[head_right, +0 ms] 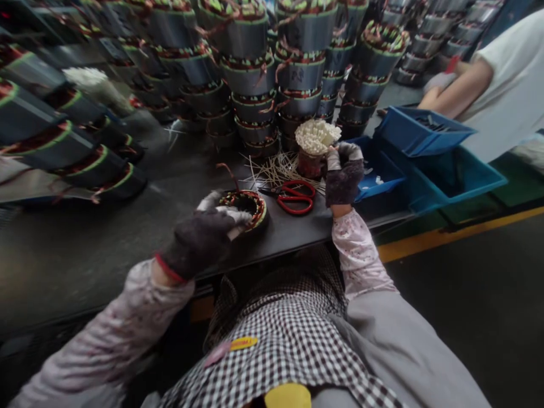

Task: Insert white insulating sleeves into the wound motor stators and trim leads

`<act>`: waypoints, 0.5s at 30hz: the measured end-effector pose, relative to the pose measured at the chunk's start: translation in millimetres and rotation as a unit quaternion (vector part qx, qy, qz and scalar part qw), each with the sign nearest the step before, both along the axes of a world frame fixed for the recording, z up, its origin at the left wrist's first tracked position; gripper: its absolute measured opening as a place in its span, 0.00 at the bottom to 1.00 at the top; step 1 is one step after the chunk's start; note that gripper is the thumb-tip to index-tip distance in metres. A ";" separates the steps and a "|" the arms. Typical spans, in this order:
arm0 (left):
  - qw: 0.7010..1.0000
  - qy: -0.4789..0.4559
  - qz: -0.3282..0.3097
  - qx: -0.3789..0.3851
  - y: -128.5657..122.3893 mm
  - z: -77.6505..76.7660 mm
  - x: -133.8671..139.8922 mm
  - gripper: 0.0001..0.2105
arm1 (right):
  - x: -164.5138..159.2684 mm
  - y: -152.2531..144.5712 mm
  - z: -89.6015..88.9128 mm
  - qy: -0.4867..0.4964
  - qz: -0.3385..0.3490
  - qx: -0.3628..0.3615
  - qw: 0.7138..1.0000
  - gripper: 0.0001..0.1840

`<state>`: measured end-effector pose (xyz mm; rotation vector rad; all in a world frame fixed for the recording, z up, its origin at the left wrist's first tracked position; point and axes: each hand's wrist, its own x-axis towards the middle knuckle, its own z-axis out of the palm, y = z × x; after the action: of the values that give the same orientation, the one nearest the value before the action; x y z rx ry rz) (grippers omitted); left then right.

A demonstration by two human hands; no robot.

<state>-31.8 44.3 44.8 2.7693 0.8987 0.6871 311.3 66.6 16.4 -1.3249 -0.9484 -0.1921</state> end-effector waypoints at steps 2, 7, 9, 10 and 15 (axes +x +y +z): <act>1.000 -0.015 0.000 -0.024 3.2 -1.2 -3.0 0.10 | 4.3 -6.1 0.8 0.010 0.001 0.026 1.000 0.13; 0.992 -0.099 0.065 0.040 -10.4 -24.7 5.2 0.13 | 9.0 -18.9 10.3 0.090 0.088 0.070 0.990 0.15; 0.987 -0.125 0.097 0.035 -15.4 -32.8 9.0 0.13 | -6.9 -36.1 17.7 0.101 0.120 0.106 0.982 0.14; 0.984 -0.131 0.122 0.026 -16.9 -35.5 10.2 0.14 | -19.4 -49.3 21.9 0.096 0.117 0.120 0.981 0.13; 0.978 -0.109 0.178 -0.007 -21.3 -37.3 8.2 0.18 | -92.0 -135.9 34.5 -0.019 0.059 0.040 0.997 0.17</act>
<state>-23.6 23.0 7.5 2.4771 1.3550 1.0105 219.3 -69.3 50.9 -1.1909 -1.0372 -0.1624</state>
